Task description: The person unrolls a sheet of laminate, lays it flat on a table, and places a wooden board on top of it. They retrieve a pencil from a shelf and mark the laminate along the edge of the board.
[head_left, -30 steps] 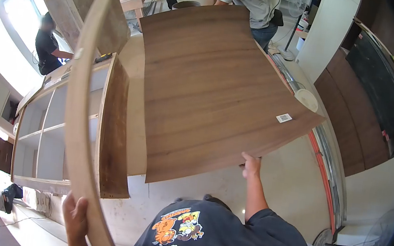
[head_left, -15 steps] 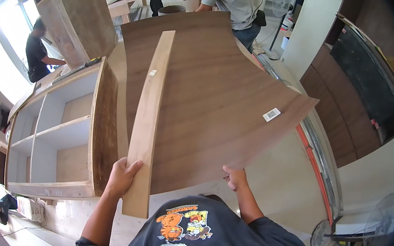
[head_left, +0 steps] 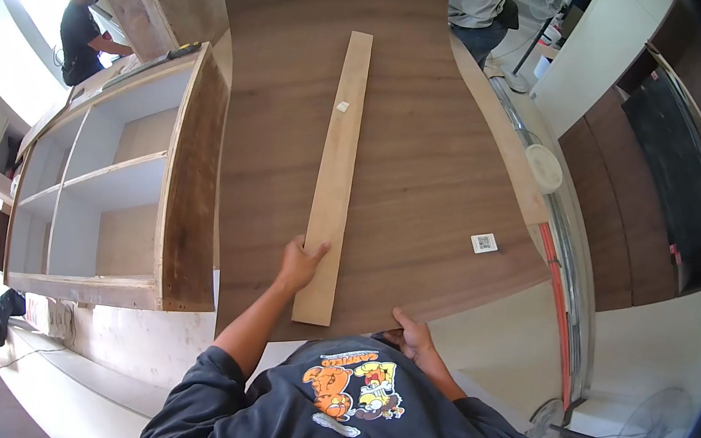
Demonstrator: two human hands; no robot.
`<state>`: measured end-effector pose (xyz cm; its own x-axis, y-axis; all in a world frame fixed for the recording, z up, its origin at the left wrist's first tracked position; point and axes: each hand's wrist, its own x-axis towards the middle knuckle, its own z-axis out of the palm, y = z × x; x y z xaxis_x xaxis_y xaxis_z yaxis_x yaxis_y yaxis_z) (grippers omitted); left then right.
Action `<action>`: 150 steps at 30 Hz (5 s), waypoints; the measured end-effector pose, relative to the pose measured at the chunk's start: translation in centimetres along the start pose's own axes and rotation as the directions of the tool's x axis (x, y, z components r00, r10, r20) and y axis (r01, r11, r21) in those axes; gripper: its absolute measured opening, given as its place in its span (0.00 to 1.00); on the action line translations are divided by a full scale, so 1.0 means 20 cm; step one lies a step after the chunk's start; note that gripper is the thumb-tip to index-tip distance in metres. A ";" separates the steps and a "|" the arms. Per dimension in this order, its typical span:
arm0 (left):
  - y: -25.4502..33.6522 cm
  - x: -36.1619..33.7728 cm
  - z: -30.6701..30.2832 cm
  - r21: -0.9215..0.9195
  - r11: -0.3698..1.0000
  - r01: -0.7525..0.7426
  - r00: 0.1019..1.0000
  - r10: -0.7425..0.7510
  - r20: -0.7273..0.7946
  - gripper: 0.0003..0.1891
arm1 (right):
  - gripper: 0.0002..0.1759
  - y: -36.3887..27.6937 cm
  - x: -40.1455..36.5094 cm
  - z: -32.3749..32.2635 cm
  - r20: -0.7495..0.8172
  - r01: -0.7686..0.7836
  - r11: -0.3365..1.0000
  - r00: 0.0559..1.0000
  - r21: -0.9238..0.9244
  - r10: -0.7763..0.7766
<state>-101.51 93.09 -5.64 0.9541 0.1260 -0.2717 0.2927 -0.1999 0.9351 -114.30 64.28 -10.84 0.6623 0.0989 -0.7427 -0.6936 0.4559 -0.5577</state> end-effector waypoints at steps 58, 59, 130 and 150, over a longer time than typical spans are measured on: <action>-0.19 -0.45 0.24 0.413 0.906 0.091 0.982 -0.012 -0.189 0.31 | 0.21 -1.65 1.73 1.49 0.492 0.323 -0.440 0.797 -0.838 -0.350; -0.20 -0.45 0.24 0.419 0.904 0.084 0.983 -0.008 -0.182 0.31 | 0.21 -1.65 1.73 1.50 0.495 0.321 -0.453 0.797 -0.832 -0.345; -0.10 -0.79 0.50 0.433 0.901 0.031 0.907 0.157 -0.391 0.37 | 0.29 -0.45 0.46 0.46 0.512 0.455 0.528 0.858 -0.717 -0.044; -0.10 -0.77 0.47 0.425 0.807 -0.409 0.893 0.450 0.005 0.33 | 0.28 -0.52 0.59 0.31 0.501 0.088 0.834 0.832 -0.544 0.239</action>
<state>-116.24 82.34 -5.38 0.9839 0.0179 0.1776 -0.1274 -0.6263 0.7691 -97.52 66.21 -11.38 0.5273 0.6340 -0.5657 -0.6748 -0.0921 -0.7322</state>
